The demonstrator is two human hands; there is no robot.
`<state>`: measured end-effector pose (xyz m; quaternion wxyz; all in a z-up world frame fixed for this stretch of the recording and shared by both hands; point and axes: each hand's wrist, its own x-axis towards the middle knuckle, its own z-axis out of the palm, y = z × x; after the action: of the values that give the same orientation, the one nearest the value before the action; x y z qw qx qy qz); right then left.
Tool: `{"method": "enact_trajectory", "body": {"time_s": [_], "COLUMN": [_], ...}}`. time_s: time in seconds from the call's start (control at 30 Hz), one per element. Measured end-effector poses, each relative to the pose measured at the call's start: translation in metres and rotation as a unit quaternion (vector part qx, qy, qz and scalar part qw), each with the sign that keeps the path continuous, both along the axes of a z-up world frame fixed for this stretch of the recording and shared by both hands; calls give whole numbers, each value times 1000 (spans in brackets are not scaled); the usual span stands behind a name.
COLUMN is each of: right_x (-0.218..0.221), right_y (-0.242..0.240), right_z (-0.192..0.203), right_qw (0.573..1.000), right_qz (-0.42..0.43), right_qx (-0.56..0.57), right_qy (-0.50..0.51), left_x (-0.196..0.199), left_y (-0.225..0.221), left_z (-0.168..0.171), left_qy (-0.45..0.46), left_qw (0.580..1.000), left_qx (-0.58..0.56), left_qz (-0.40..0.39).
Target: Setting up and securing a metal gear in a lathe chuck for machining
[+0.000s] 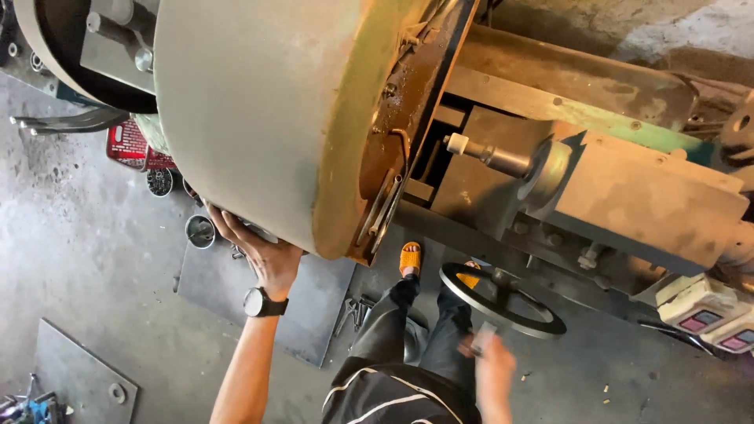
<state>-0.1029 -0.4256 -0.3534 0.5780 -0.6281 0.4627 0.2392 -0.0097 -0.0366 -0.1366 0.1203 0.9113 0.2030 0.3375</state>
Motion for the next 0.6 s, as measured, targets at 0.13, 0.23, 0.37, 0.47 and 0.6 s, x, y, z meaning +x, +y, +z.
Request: {"method": "enact_trajectory", "body": {"time_s": [0.13, 0.23, 0.37, 0.47, 0.6], "right_x": [13, 30, -35, -15, 20], "right_y": [91, 30, -158, -100, 70], "right_z": [-94, -163, -255, -42, 3], "right_qw": [874, 970, 938, 958, 987], "right_qz": [400, 220, 138, 177, 131], "right_qx": [-166, -81, -262, -201, -86], "right_qy": [-220, -57, -180, -100, -35], "left_x": [-20, -76, -163, -232, -322], "left_y": [-12, -36, -70, -75, -57], "left_z": [-15, -63, -127, -188, -268], "left_qy": [18, 87, 384, 481, 487], "left_qw": [1000, 983, 827, 775, 756], "left_qx": [-17, -161, -399, -410, -415], "left_qz": [3, 10, -92, -29, 137]}}
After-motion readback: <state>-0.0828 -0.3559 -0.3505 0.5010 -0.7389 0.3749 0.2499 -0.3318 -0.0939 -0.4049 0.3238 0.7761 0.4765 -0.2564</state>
